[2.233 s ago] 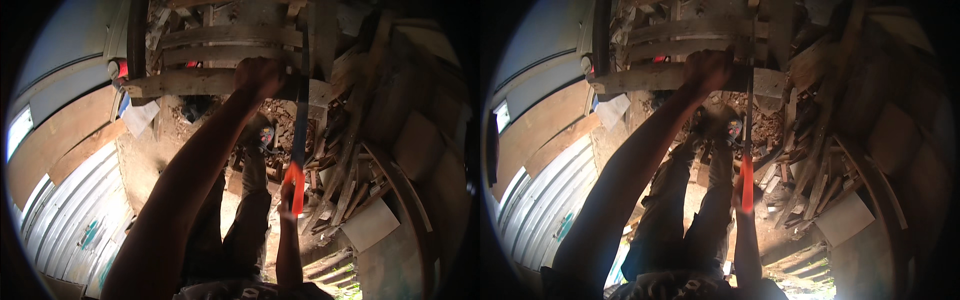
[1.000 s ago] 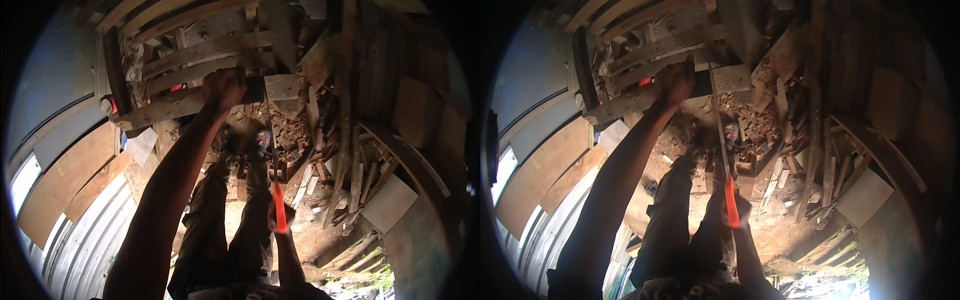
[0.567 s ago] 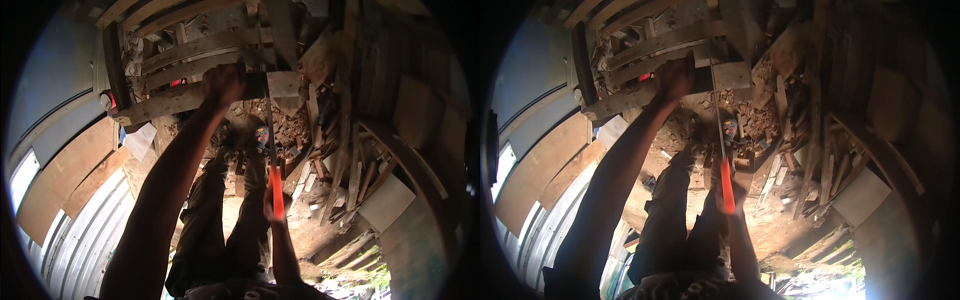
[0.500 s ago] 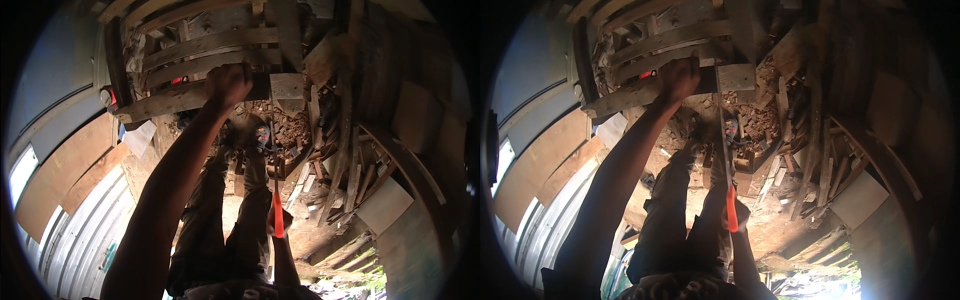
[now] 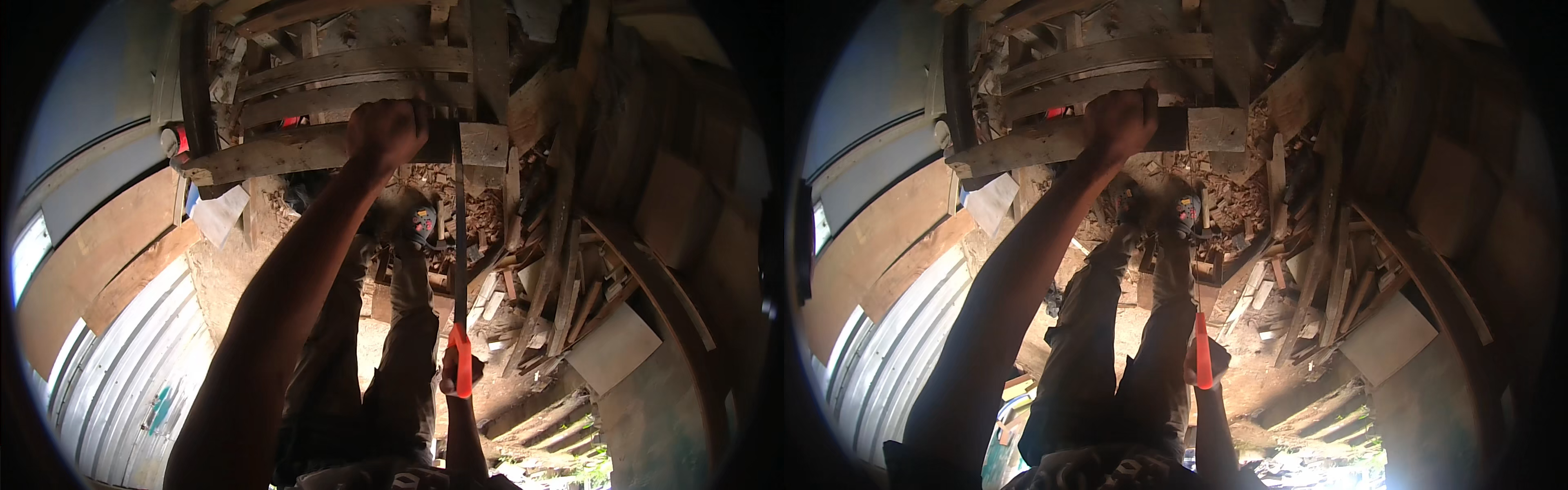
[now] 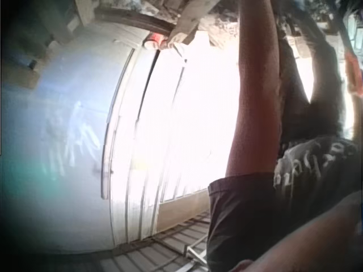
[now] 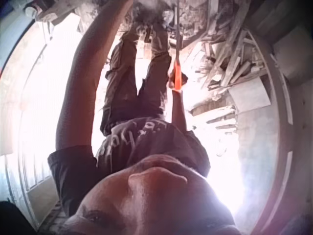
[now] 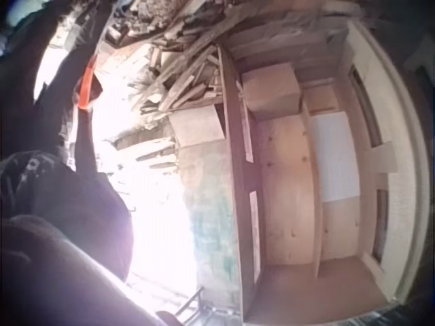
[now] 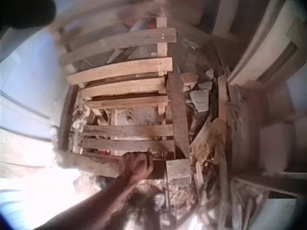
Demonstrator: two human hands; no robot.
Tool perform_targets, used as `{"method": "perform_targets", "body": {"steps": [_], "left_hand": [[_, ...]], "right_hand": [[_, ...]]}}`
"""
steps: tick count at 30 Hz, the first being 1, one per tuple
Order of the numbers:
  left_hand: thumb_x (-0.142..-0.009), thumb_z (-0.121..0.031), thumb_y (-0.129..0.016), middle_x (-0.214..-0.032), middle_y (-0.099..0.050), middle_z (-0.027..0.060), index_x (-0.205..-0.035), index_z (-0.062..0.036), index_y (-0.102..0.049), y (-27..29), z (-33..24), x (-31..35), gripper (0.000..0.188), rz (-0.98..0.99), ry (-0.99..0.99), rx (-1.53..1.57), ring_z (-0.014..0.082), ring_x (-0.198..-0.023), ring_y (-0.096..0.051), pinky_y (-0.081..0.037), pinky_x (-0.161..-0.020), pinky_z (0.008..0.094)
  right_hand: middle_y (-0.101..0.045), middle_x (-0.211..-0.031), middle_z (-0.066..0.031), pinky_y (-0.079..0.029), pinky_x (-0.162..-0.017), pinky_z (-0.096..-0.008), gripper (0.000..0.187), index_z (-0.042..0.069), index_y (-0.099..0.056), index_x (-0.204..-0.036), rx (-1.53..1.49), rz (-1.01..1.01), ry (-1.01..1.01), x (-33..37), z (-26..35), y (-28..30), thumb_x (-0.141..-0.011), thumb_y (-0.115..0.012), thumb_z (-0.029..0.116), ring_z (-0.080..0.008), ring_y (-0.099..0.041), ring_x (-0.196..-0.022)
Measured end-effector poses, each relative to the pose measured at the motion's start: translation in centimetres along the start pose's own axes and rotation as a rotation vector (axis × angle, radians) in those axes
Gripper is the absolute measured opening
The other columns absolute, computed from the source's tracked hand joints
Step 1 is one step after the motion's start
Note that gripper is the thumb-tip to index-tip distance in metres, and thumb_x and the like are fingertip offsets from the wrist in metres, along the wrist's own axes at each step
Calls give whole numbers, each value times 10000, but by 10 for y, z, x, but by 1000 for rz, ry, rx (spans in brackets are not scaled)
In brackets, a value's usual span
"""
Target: The person is repairing a wooden chair by removing broken slats and replacing them with new pieces. They use a saw to cut the wood to size and a hammer to secure the pieces in place.
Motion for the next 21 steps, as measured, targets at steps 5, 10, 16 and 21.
{"method": "perform_targets", "body": {"steps": [5,10,16,21], "left_hand": [[-977,-375,-437,-879,-730,191,-861,-89,-723,-26,-6,-5,421,145,-97,-126,356,-829,-729,-587,-744,482],[-949,-323,-448,-845,-728,183,-851,-96,-717,-18,-3,-1,366,137,-118,-160,352,-805,-731,-589,-718,475],[-999,-335,-397,-724,-702,202,-770,-53,-714,-10,-2,-2,483,171,-5,-67,364,-695,-722,-591,-639,484],[-1007,-358,-397,-683,-695,198,-672,-57,-707,-27,2,-9,546,8,-132,-94,367,-680,-720,-595,-666,474]], "right_hand": [[-652,-800,-114,-553,-703,-318,188,0,-623,-940,120,155,111,-169,9,-81,-885,-658,177,-226,-632,-654],[-595,-592,-82,-505,-587,-323,125,71,-613,-711,4,67,100,-140,43,-75,-826,-660,89,-240,-575,-470],[-581,-587,-60,-455,-521,-292,139,58,-616,-712,74,90,-7,-66,30,-25,-843,-663,69,-186,-556,-481],[-569,-584,-41,-413,-467,-267,151,48,-619,-714,489,-26,436,-185,81,-89,-858,-665,53,-142,-539,-490]]}}
Point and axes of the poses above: each hand's wrist, its own x-axis away from the middle knuckle, its own y-axis out of the back of the hand, z = x × y, the point moved 9 cm from there along -x, towards the middle knuckle
